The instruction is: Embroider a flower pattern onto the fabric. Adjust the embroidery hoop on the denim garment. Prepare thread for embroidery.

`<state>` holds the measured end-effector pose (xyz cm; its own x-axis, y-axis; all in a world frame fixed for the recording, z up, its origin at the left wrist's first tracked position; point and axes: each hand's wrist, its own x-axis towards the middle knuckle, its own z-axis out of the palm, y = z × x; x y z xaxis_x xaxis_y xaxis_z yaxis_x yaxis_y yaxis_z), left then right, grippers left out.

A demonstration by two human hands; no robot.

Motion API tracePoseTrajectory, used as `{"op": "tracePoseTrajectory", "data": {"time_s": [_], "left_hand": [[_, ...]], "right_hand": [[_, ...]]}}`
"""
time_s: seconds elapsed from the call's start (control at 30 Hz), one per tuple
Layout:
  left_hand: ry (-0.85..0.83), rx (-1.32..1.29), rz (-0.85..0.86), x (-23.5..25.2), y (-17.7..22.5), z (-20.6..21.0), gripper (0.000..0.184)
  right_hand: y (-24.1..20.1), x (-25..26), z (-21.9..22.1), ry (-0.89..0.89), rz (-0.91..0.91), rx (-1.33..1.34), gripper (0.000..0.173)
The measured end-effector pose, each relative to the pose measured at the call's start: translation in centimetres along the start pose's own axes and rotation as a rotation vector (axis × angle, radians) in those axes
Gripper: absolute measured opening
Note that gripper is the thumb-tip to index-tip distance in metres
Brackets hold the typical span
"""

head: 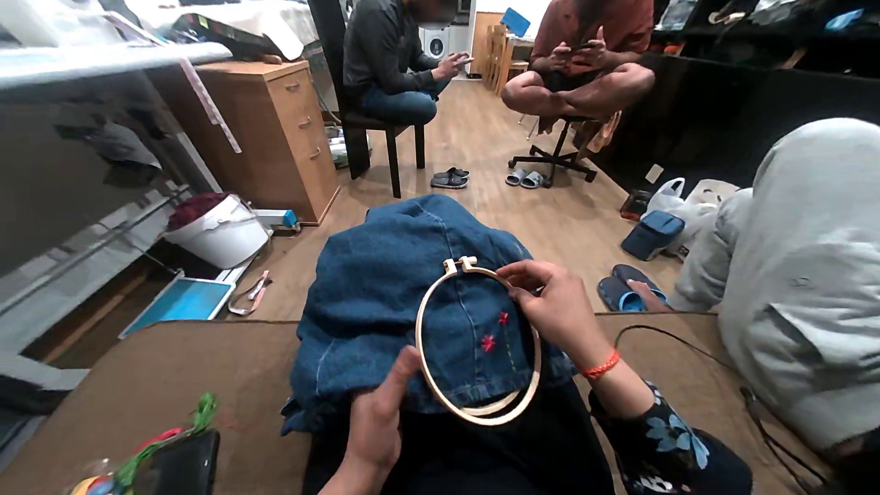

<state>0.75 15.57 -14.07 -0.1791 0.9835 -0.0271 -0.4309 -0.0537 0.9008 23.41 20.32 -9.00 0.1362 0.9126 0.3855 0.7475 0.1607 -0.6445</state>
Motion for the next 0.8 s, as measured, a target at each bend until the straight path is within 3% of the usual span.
{"op": "tracePoseTrajectory", "data": {"time_s": [0.17, 0.33, 0.43, 0.5, 0.8], "left_hand": [[0.022, -0.022, -0.037, -0.6, -0.7, 0.1, 0.036], [0.132, -0.064, -0.057, -1.3, -1.9, -0.3, 0.038], [0.169, -0.118, -0.132, -1.9, -2.0, -0.6, 0.031], [0.184, -0.116, -0.221, -2.3, -2.0, -0.6, 0.026], [0.228, -0.098, -0.311, -1.7, -2.0, -0.5, 0.022]], "right_hand": [[-0.1, -0.5, -0.3, 0.046, -0.093, -0.06, 0.022], [0.0, -0.2, -1.0, -0.05, 0.001, -0.03, 0.014], [0.1, 0.1, -1.0, -0.074, 0.015, -0.032, 0.01], [0.0, -0.1, -0.8, -0.035, -0.009, -0.033, 0.008], [-0.4, -1.2, 0.1, 0.086, -0.141, -0.117, 0.014]]}}
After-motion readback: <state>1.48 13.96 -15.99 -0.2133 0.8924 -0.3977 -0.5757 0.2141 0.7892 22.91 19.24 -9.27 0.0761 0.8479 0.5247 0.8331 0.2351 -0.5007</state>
